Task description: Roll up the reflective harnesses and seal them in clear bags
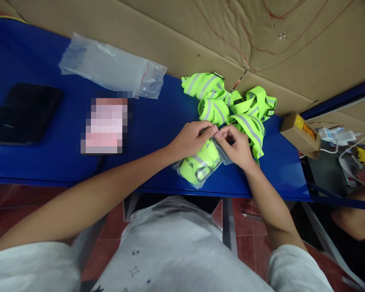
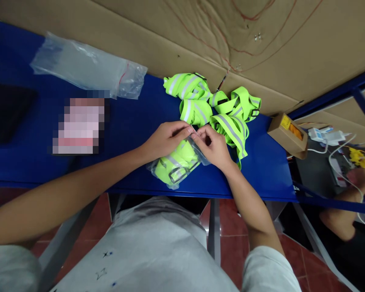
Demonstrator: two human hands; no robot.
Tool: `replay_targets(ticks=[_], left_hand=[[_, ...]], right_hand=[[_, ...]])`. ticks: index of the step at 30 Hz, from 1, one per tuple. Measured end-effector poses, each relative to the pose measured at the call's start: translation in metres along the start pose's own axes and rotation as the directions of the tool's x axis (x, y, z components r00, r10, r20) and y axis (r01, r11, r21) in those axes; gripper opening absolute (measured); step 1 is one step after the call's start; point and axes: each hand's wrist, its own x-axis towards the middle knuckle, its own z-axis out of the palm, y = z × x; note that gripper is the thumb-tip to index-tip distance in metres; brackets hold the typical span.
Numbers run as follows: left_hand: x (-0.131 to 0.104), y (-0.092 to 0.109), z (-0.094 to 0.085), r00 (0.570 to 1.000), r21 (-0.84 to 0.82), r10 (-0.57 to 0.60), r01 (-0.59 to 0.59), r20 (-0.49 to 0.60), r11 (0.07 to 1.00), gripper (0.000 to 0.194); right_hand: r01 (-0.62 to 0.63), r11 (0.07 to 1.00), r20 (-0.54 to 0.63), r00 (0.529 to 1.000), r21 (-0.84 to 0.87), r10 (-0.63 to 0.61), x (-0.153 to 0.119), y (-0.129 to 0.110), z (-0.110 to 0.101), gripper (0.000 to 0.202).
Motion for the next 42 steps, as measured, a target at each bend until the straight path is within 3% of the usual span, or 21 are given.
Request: replay_targets(ticks=[9,14,22,26,29,32,34,36,38,42], left_hand=[[-0.006,0.010,0.004,0.995,0.006,0.093,-0.092,-0.031,0.996,0.028],[-0.003,0.010,0.002,0.995,-0.035,0.093,-0.095,-0.034,0.995,0.029],[0.007,0.003,-0.010,0.993,-0.059,0.072,-0.078,-0.095,0.995,0.032],[0.006,0.010,-0.016,0.994,0.123,0.100,-0.094,-0.039,0.988,0.038],[0.008,0.018,-0.041,0.984,0.526,0.174,-0.125,-0.044,0.842,0.036],[0.015,0.022,-0.079,0.973,0.809,0.070,0.143,-0.221,0.570,0.037],[0.017,0.021,-0.105,0.933,0.846,-0.078,0.352,-0.352,0.400,0.047],[0.017,0.019,-0.127,0.897,0.853,-0.209,0.437,-0.390,0.285,0.045],[0.014,0.019,-0.144,0.875,0.837,-0.276,0.469,-0.398,0.281,0.035],[0.010,0.024,-0.162,0.847,0.757,-0.237,0.532,-0.476,0.380,0.038]], right_hand=[[0.083,0.996,0.106,0.991,0.017,-0.085,-0.004,0.002,-0.002,0.023],[0.091,0.996,0.037,0.995,0.017,-0.091,-0.002,0.001,-0.004,0.023],[0.077,0.989,-0.080,0.993,-0.125,-0.087,-0.002,-0.001,-0.004,0.043],[0.055,0.993,-0.124,0.990,-0.101,-0.067,-0.005,0.001,-0.005,0.044],[0.035,0.997,-0.055,0.998,-0.073,-0.039,-0.004,0.006,-0.005,0.043],[0.001,1.000,0.085,0.996,0.005,-0.001,-0.002,0.009,-0.002,0.041],[-0.021,0.999,0.094,0.995,0.049,0.016,0.000,0.008,0.000,0.039],[-0.045,0.993,0.044,0.998,0.112,0.040,0.001,0.006,0.001,0.038],[-0.073,0.977,-0.006,0.997,0.199,0.076,0.002,0.004,0.003,0.039],[-0.126,0.946,-0.034,0.989,0.300,0.142,0.004,-0.003,0.007,0.041]])
